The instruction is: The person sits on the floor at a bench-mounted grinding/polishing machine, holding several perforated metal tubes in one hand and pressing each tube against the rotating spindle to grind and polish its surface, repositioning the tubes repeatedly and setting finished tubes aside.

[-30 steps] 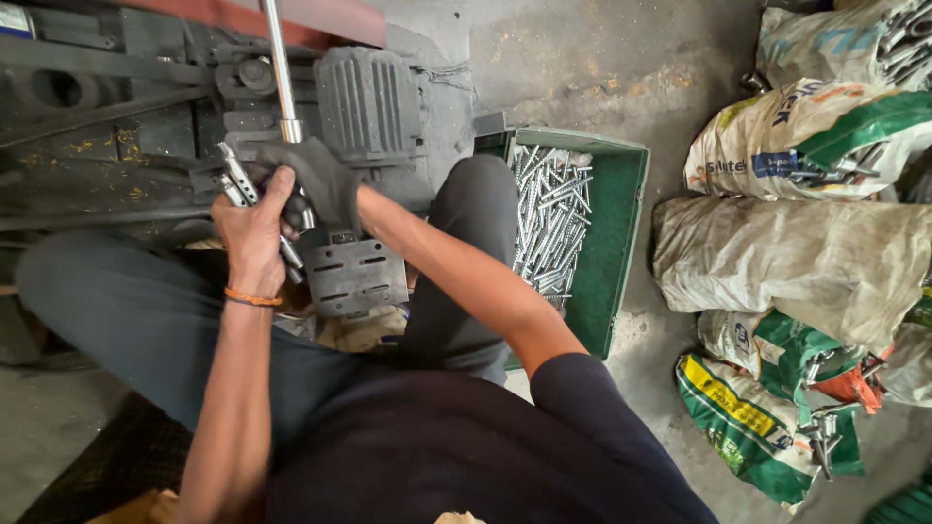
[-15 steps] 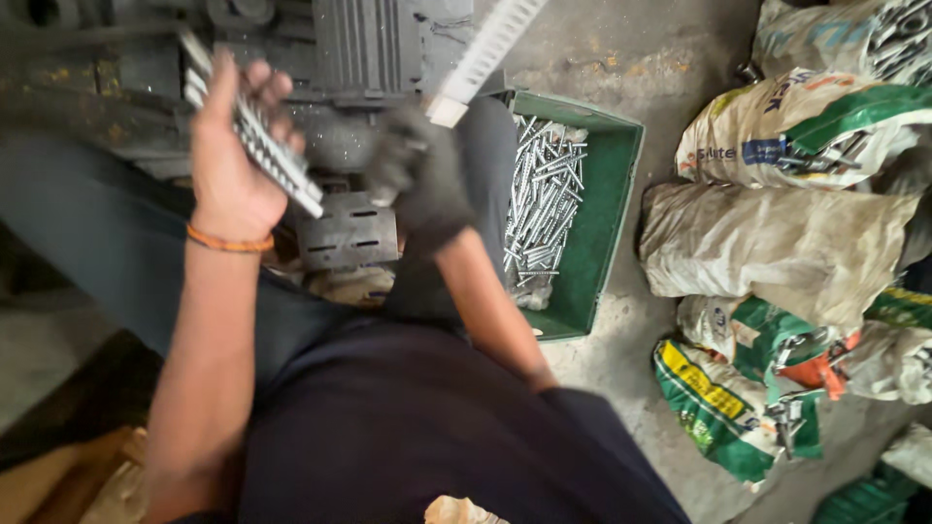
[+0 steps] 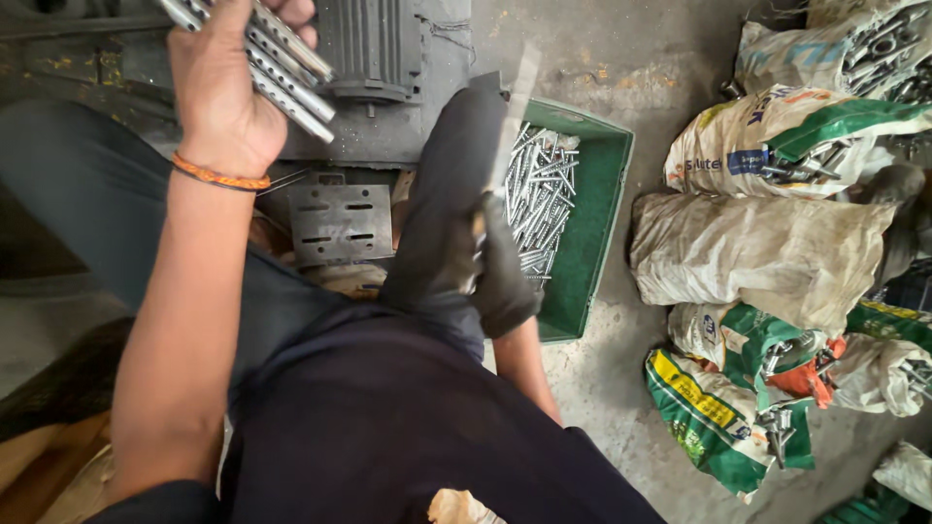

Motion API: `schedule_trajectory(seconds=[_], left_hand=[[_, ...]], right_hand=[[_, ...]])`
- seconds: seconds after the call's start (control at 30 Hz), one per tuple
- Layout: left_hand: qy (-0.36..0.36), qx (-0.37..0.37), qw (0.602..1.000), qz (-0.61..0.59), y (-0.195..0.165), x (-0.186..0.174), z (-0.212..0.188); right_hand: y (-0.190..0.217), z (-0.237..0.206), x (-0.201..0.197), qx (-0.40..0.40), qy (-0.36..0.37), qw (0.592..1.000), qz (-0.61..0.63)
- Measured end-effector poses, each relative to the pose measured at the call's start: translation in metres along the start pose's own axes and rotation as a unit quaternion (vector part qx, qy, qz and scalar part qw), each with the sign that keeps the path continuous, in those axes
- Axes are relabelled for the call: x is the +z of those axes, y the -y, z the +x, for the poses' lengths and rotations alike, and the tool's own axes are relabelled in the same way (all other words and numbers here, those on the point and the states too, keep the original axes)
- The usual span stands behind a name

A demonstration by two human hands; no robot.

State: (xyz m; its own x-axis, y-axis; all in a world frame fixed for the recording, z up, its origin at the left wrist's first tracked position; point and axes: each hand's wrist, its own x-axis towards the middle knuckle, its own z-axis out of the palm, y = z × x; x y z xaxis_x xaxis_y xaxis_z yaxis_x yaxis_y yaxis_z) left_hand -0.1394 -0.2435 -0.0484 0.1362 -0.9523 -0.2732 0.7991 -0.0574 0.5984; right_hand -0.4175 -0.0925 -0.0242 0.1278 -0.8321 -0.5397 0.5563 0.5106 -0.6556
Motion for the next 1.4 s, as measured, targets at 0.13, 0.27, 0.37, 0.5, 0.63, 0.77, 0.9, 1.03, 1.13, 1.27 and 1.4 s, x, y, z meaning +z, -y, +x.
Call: schedule_trajectory(seconds=[0.13,0.27,0.37,0.5,0.63,0.77,0.9,1.03,1.13,1.27,1.4], left_hand=[[0.017,0.013,1.000,-0.003,-0.002,0.002,0.008],[0.030,0.013,0.999,0.012,-0.008,0.005,0.009],[0.037,0.012,0.999,0.029,-0.010,0.009,0.004],[0.059,0.040,0.995,0.076,-0.014,0.015,0.001],[0.074,0.019,0.981,0.181,0.000,0.027,-0.008],[0.117,-0.043,0.956,0.265,0.027,0.032,-0.014],[0.063,-0.035,0.952,0.297,0.034,0.012,0.004],[-0.022,-0.002,0.941,0.339,0.029,-0.022,0.027],[-0.054,-0.020,0.947,0.316,0.032,-0.041,0.035],[-0.104,-0.043,0.941,0.321,0.044,-0.055,0.040],[-0.133,-0.083,0.959,0.238,0.056,-0.057,0.045]], right_hand=[[-0.014,-0.012,0.008,-0.014,0.027,0.942,-0.336],[-0.017,0.001,0.014,-0.086,0.129,0.909,-0.386],[-0.014,0.000,0.017,-0.049,0.095,0.893,-0.436],[0.000,0.005,0.022,-0.083,0.070,0.825,-0.555],[0.003,0.030,0.040,-0.095,0.099,0.841,-0.523],[-0.003,0.070,0.068,0.004,0.102,0.943,-0.317],[-0.006,0.120,0.088,-0.009,0.111,0.954,-0.277],[-0.016,0.173,0.096,0.012,0.085,0.930,-0.358],[-0.031,0.210,0.103,0.015,0.110,0.933,-0.341],[-0.057,0.241,0.113,-0.035,0.125,0.955,-0.268],[-0.070,0.251,0.113,-0.039,0.081,0.954,-0.287]])
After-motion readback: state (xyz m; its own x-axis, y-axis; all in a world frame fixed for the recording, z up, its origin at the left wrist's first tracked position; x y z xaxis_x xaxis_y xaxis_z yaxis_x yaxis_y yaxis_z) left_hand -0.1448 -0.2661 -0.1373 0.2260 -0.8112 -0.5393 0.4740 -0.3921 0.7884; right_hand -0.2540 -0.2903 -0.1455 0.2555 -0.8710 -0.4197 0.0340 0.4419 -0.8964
